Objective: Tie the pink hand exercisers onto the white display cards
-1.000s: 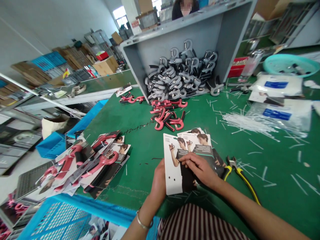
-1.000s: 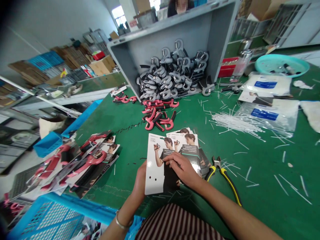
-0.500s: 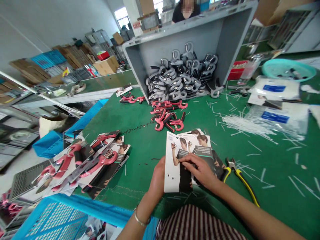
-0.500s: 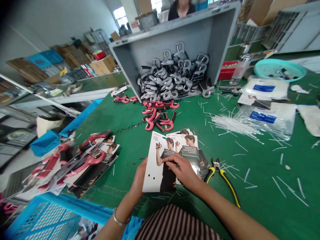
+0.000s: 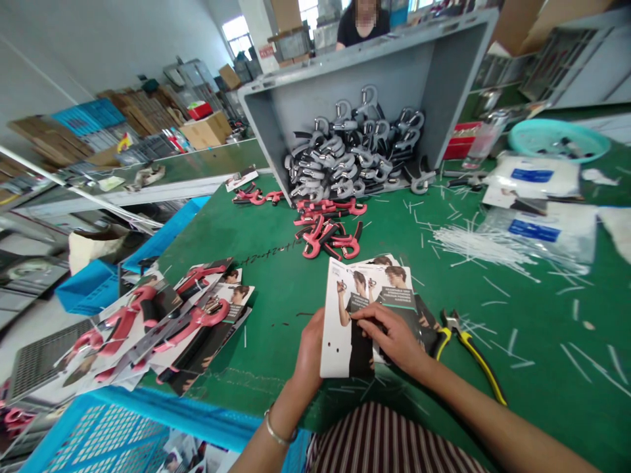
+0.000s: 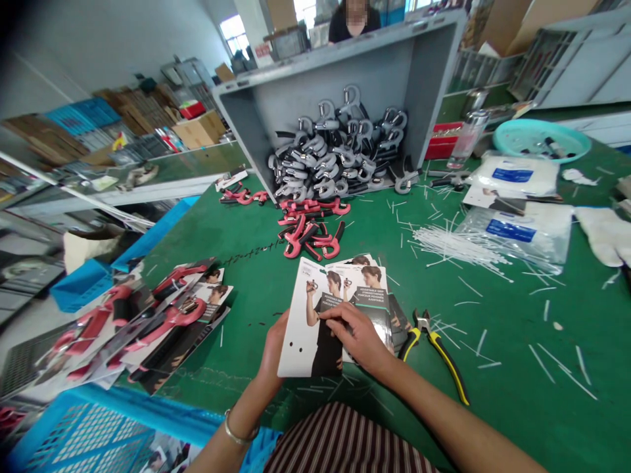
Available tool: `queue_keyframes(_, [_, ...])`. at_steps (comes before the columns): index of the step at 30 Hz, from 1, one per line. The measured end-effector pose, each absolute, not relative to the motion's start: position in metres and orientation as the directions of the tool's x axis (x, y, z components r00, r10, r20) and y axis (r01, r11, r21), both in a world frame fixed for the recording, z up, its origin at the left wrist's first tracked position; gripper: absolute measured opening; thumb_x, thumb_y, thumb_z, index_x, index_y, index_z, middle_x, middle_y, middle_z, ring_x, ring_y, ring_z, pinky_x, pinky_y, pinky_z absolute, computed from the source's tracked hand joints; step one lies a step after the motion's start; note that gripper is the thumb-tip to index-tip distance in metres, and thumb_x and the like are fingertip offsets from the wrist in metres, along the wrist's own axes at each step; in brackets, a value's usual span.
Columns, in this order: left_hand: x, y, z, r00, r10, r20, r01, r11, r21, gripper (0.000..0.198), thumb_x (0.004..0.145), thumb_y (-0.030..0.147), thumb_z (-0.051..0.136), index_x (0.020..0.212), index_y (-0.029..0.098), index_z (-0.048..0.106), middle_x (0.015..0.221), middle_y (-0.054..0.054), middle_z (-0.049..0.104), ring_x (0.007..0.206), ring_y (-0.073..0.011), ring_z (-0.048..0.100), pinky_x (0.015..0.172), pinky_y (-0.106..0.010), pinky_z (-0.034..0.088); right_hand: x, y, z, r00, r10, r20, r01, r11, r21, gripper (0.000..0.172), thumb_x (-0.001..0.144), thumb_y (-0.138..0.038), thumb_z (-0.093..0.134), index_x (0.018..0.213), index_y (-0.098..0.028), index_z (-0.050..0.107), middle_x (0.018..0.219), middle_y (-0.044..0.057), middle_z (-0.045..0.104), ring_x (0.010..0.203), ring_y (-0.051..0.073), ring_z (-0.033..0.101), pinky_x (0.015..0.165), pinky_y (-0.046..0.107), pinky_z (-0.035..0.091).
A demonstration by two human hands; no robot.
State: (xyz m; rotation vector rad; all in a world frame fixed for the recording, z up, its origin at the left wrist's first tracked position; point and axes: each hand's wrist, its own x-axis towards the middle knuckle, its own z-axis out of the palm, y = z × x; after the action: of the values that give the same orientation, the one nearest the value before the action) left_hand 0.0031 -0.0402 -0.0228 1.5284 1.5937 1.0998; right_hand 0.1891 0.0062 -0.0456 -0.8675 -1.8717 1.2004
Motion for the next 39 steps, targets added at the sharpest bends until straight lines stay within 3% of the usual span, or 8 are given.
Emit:
queue_keyframes(5, [0.003, -0.046, -0.015, -0.223, 0.975, -0.008, 0.339, 0.086, 0.937, 0.025, 0.084, 0.026, 0.059, 0.108, 0.018, 0.061, 0.092, -0.005, 0.071, 0.075, -0.0187, 0.063, 0.070, -0.028, 0.048, 0.190, 0.005, -0.045, -0.490, 0.843, 0.222, 0.176, 0.345, -0.922, 0.018, 0.096, -0.025, 0.052, 0.109, -0.025, 0.065, 0.099, 0.002, 0.064, 0.093, 0.017, 0.060, 0.083, 0.029, 0.047])
queue_keyframes(12, [-0.006, -0.049, 0.010, -0.056, 0.998, 0.031, 0.231, -0.017, 0.973, 0.045, 0.099, 0.046, 0.031, 0.121, 0.017, 0.057, 0.122, -0.012, 0.065, 0.109, -0.0251, 0.060, 0.092, -0.035, 0.045, 0.186, 0.010, -0.031, -0.450, 0.853, 0.264, 0.282, 0.416, -0.865, 0.007, 0.094, -0.024, 0.058, 0.099, -0.023, 0.063, 0.097, 0.003, 0.061, 0.094, 0.020, 0.058, 0.086, 0.033, 0.045])
queue_keyframes(20, [-0.009, -0.044, 0.011, 0.046, 0.974, -0.222, 0.054, 0.219, 0.974, 0.050, 0.080, 0.034, 0.069, 0.124, 0.020, 0.050, 0.119, -0.007, 0.066, 0.103, -0.0230, 0.063, 0.087, -0.030, 0.049, 0.175, 0.017, -0.034, -0.456, 0.812, 0.364, 0.407, 0.554, -0.726, 0.006, 0.094, -0.023, 0.056, 0.090, -0.020, 0.060, 0.100, 0.007, 0.060, 0.101, 0.022, 0.055, 0.093, 0.039, 0.045])
queue_keyframes(28, [-0.005, -0.043, -0.002, -0.141, 0.933, -0.330, -0.085, 0.321, 0.943, 0.053, 0.072, 0.034, 0.074, 0.120, 0.018, 0.057, 0.111, -0.006, 0.069, 0.085, -0.0212, 0.066, 0.069, -0.027, 0.051, 0.205, 0.017, -0.016, -0.449, 0.836, 0.315, 0.403, 0.504, -0.764, 0.008, 0.094, -0.019, 0.054, 0.087, -0.021, 0.058, 0.106, 0.006, 0.059, 0.108, 0.020, 0.054, 0.100, 0.039, 0.043])
queue_keyframes(32, [-0.004, -0.045, -0.003, -0.160, 0.923, -0.351, -0.122, 0.334, 0.935, 0.055, 0.069, 0.035, 0.077, 0.118, 0.019, 0.059, 0.109, -0.006, 0.071, 0.086, -0.0221, 0.067, 0.068, -0.027, 0.052, 0.266, 0.019, -0.016, -0.434, 0.867, 0.246, 0.448, 0.445, -0.776, 0.012, 0.097, -0.024, 0.050, 0.090, -0.022, 0.059, 0.103, 0.006, 0.061, 0.100, 0.020, 0.058, 0.092, 0.037, 0.047])
queue_keyframes(34, [-0.001, -0.043, -0.004, -0.153, 0.924, -0.350, -0.123, 0.334, 0.935, 0.054, 0.069, 0.035, 0.077, 0.117, 0.019, 0.060, 0.107, -0.006, 0.072, 0.087, -0.0219, 0.067, 0.070, -0.027, 0.053, 0.303, 0.034, -0.025, -0.380, 0.890, 0.253, 0.547, 0.436, -0.715, 0.014, 0.097, -0.026, 0.048, 0.093, -0.022, 0.061, 0.101, 0.006, 0.063, 0.096, 0.021, 0.059, 0.089, 0.038, 0.048])
queue_keyframes(37, [0.006, -0.035, -0.007, -0.107, 0.934, -0.341, -0.112, 0.329, 0.938, 0.052, 0.069, 0.036, 0.078, 0.115, 0.018, 0.061, 0.104, -0.006, 0.073, 0.084, -0.0211, 0.067, 0.069, -0.027, 0.053, 0.350, 0.074, -0.045, -0.231, 0.910, 0.345, 0.790, 0.383, -0.480, 0.015, 0.095, -0.028, 0.049, 0.098, -0.020, 0.063, 0.097, 0.008, 0.063, 0.093, 0.023, 0.059, 0.085, 0.039, 0.049])
queue_keyframes(39, [0.013, -0.029, -0.010, -0.080, 0.942, -0.325, -0.119, 0.315, 0.942, 0.051, 0.070, 0.036, 0.078, 0.114, 0.018, 0.061, 0.101, -0.006, 0.073, 0.080, -0.0199, 0.067, 0.067, -0.027, 0.053, 0.368, 0.103, -0.056, -0.188, 0.910, 0.370, 0.836, 0.346, -0.425, 0.017, 0.091, -0.028, 0.054, 0.101, -0.019, 0.064, 0.100, 0.011, 0.062, 0.096, 0.027, 0.057, 0.085, 0.043, 0.048])
